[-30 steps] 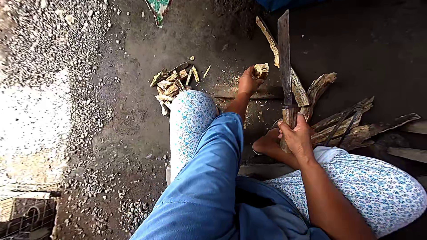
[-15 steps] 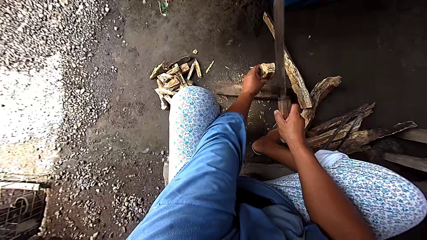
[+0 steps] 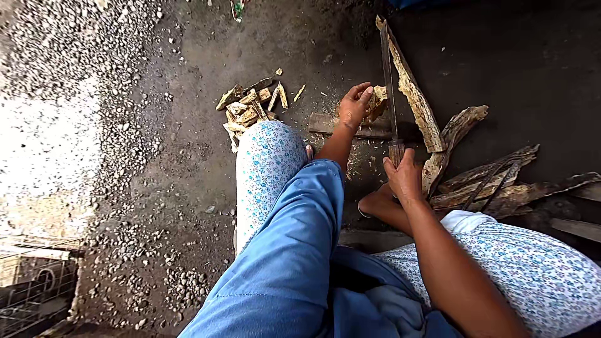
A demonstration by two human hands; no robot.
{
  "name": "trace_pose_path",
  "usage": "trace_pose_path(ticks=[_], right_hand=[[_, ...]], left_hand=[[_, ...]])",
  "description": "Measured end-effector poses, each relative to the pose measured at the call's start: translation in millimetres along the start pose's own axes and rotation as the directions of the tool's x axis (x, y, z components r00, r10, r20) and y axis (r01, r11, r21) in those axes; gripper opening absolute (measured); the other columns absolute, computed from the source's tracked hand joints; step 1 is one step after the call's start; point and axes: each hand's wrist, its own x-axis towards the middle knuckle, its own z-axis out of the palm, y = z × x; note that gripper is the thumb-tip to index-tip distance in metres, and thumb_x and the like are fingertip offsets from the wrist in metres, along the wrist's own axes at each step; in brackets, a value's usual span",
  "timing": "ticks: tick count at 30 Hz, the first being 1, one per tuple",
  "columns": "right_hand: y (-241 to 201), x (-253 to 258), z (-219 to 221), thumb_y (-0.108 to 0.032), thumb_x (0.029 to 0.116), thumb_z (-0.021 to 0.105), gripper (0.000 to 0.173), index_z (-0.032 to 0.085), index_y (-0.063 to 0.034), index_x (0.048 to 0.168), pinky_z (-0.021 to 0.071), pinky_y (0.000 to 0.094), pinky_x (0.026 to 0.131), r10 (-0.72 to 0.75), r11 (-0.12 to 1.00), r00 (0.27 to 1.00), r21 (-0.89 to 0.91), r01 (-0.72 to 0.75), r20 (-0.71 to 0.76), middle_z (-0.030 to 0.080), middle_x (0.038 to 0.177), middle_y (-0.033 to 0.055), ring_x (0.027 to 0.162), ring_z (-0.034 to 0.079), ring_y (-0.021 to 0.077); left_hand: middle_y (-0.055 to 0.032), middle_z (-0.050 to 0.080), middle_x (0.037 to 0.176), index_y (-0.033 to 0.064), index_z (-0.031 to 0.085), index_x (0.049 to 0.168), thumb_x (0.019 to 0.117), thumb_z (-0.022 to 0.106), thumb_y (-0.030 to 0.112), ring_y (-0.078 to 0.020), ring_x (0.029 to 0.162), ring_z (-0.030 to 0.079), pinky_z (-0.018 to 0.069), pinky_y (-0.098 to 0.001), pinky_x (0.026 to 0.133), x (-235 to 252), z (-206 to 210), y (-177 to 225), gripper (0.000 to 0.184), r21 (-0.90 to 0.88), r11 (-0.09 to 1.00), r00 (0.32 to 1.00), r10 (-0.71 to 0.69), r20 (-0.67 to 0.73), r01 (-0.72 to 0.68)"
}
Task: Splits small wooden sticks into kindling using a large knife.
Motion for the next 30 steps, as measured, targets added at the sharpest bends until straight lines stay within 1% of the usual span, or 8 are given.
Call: trace_pose_path(ticks=[7, 10, 14, 21, 23, 25, 27, 30], right_hand=[[7, 1, 3, -0.033, 0.1048, 0.062, 0.043, 0.046, -0.0033, 0.132, 0.0602, 0.0442, 0.065, -0.068, 0.896, 0.988, 0.444, 0.0, 0.136, 0.062, 0.079, 0.0122, 0.062, 0.066, 0.0236], [6, -7, -1, -0.034, 0.1044, 0.062, 0.04, 0.051, -0.0046, 0.129, 0.0605, 0.0432, 0.063, -0.043, 0.869, 0.994, 0.495, -0.013, 0.102, 0.063, 0.075, 0.01, 0.06, 0.066, 0.022], [-9, -21, -30, -0.035, 0.1024, 0.064, 0.044, 0.053, -0.0019, 0.13, 0.0561, 0.0566, 0.074, -0.078, 0.929, 0.99, 0.351, 0.115, -0.119, 0.066, 0.089, 0.0181, 0.074, 0.069, 0.0323], [-44, -36, -77, -0.034, 0.1031, 0.061, 0.053, 0.043, 0.006, 0.133, 0.0628, 0.038, 0.069, -0.296, 0.727, 0.68, 0.304, 0.616, -0.671, 0.063, 0.097, 0.0102, 0.074, 0.07, 0.0156], [-30, -31, -51, -0.033, 0.1021, 0.061, 0.054, 0.043, 0.0087, 0.133, 0.0608, 0.0444, 0.069, -0.269, 0.852, 0.807, 0.26, 0.454, -0.525, 0.064, 0.091, 0.0157, 0.072, 0.069, 0.0237], [-16, -18, -30, -0.032, 0.1029, 0.062, 0.054, 0.046, 0.0086, 0.134, 0.0542, 0.0615, 0.082, -0.096, 0.989, 0.987, 0.097, 0.109, -0.126, 0.066, 0.098, 0.0294, 0.09, 0.069, 0.0449], [-11, -2, -20, -0.036, 0.1039, 0.061, 0.055, 0.047, 0.0056, 0.136, 0.0505, 0.0629, 0.092, 0.072, 0.997, 0.995, -0.034, -0.07, 0.069, 0.066, 0.108, 0.0308, 0.105, 0.067, 0.0472], [-6, 0, -18, -0.037, 0.1042, 0.061, 0.052, 0.049, 0.0046, 0.134, 0.0528, 0.0606, 0.087, 0.112, 0.994, 0.991, -0.011, -0.111, 0.074, 0.067, 0.104, 0.0287, 0.097, 0.069, 0.0433]], left_hand=[[-0.0166, 0.067, 0.101, 0.0035, 0.06, 0.124, 0.1077, 0.058, 0.025, -0.0261, 0.085, 0.066, 0.0575, -0.0464, 0.077, 7, 10, -2, 0.027, 0.058, 0.998, 0.997, -0.022, -0.069, 0.026], [-0.0179, 0.067, 0.101, 0.003, 0.06, 0.124, 0.1078, 0.057, 0.023, -0.0273, 0.087, 0.067, 0.0575, -0.0477, 0.079, 8, 12, -2, 0.026, 0.091, 0.996, 0.999, -0.012, -0.04, 0.015], [-0.0156, 0.065, 0.093, 0.0023, 0.06, 0.122, 0.1072, 0.058, 0.02, -0.0247, 0.081, 0.064, 0.0552, -0.0446, 0.076, 6, 17, -3, 0.024, 0.106, 0.994, 0.999, 0.02, -0.027, -0.017], [-0.0146, 0.065, 0.092, 0.0023, 0.06, 0.123, 0.1077, 0.056, 0.02, -0.0229, 0.078, 0.062, 0.0547, -0.0429, 0.073, 5, 14, -3, 0.023, 0.095, 0.995, 0.999, 0.018, -0.027, -0.016], [-0.0139, 0.065, 0.092, 0.0021, 0.06, 0.122, 0.1079, 0.056, 0.019, -0.0214, 0.077, 0.062, 0.0543, -0.0413, 0.072, 4, 13, -1, 0.022, 0.073, 0.997, 0.999, 0.014, -0.029, -0.012], [-0.0155, 0.066, 0.099, 0.002, 0.059, 0.125, 0.1088, 0.054, 0.02, -0.0232, 0.084, 0.063, 0.0543, -0.0427, 0.075, 2, 12, -2, 0.025, 0.065, 0.998, 0.999, -0.01, -0.037, 0.012], [-0.0193, 0.065, 0.116, 0.0018, 0.057, 0.132, 0.1109, 0.049, 0.026, -0.0289, 0.098, 0.065, 0.0545, -0.0481, 0.085, 1, 9, -3, 0.033, 0.016, 0.998, 0.994, -0.065, -0.092, 0.067], [-0.0216, 0.061, 0.129, 0.0027, 0.051, 0.141, 0.113, 0.039, 0.032, -0.0324, 0.109, 0.064, 0.0534, -0.0502, 0.089, -5, -5, -13, 0.043, -0.081, 0.984, 0.96, -0.171, -0.221, 0.157]])
